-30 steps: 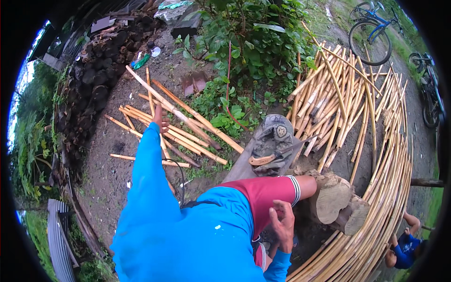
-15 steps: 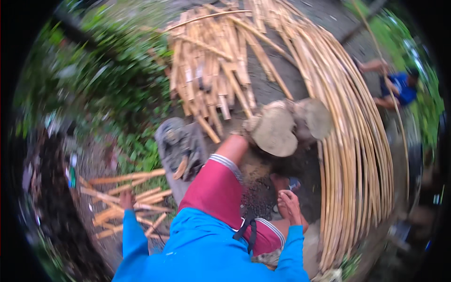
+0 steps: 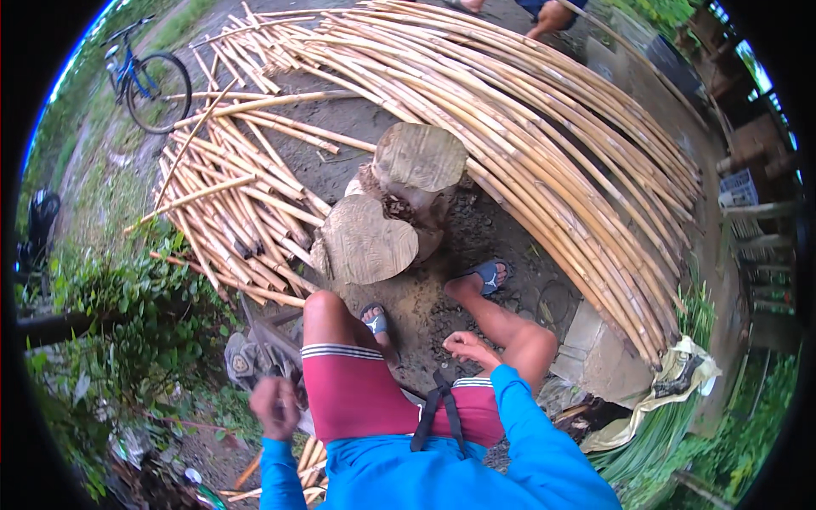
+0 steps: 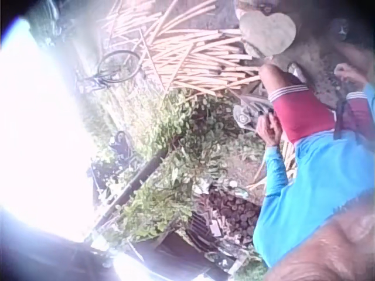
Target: The person cuts bamboo poles by placing them over a wooden stump and sawing through them with a hand saw, separating the poles into smaller pieces.
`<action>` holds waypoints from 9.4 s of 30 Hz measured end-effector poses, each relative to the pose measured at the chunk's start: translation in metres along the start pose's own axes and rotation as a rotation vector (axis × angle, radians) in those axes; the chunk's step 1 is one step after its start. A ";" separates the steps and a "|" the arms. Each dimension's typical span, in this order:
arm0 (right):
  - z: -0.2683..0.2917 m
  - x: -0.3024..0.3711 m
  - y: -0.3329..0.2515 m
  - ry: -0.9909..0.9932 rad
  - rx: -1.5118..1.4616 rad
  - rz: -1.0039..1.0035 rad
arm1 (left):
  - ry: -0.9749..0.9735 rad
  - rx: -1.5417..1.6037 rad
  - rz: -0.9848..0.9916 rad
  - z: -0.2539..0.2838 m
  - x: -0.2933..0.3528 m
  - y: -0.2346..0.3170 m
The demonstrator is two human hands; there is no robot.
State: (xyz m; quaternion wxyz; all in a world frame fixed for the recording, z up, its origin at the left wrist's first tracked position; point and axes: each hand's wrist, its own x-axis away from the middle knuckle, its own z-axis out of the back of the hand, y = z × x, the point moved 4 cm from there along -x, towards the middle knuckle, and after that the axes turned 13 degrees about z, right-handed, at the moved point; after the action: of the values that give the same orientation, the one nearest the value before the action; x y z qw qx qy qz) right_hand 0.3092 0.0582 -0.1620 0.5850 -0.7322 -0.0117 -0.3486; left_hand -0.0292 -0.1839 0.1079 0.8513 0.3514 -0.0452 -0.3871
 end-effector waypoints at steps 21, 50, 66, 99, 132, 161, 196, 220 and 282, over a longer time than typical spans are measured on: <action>0.280 -0.152 -0.112 0.668 1.156 0.309 | -0.308 -0.307 0.006 -0.095 0.015 0.011; 0.320 -0.285 -0.103 0.644 1.509 -0.006 | -0.393 -0.354 -0.036 -0.113 -0.013 0.018; 0.310 -0.157 -0.155 0.205 0.084 0.493 | -0.380 -0.292 -0.017 -0.101 0.000 0.006; 0.090 0.003 -0.222 0.371 0.940 0.399 | -0.299 -0.131 -0.098 -0.093 0.028 0.015; 0.110 -0.056 -0.104 0.703 0.943 0.028 | -0.193 -0.248 0.583 0.016 0.086 -0.142; 0.120 0.005 -0.124 0.607 1.081 0.400 | -0.301 0.360 0.868 -0.030 0.071 -0.176; 0.166 0.050 -0.060 0.500 0.930 -0.092 | -0.364 0.310 0.290 -0.115 -0.005 0.020; 0.148 0.046 -0.066 0.523 1.243 -0.130 | -0.305 0.478 0.272 -0.104 -0.010 0.001; 0.026 -0.035 -0.174 0.583 1.187 0.323 | -0.278 0.447 0.380 -0.116 -0.011 0.013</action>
State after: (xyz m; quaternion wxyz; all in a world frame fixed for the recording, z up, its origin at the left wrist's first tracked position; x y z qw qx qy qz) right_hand 0.2220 0.1487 -0.0347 0.9116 -0.1559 0.0665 -0.3746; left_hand 0.0120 -0.1048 0.0310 0.7957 0.4588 -0.3097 -0.2458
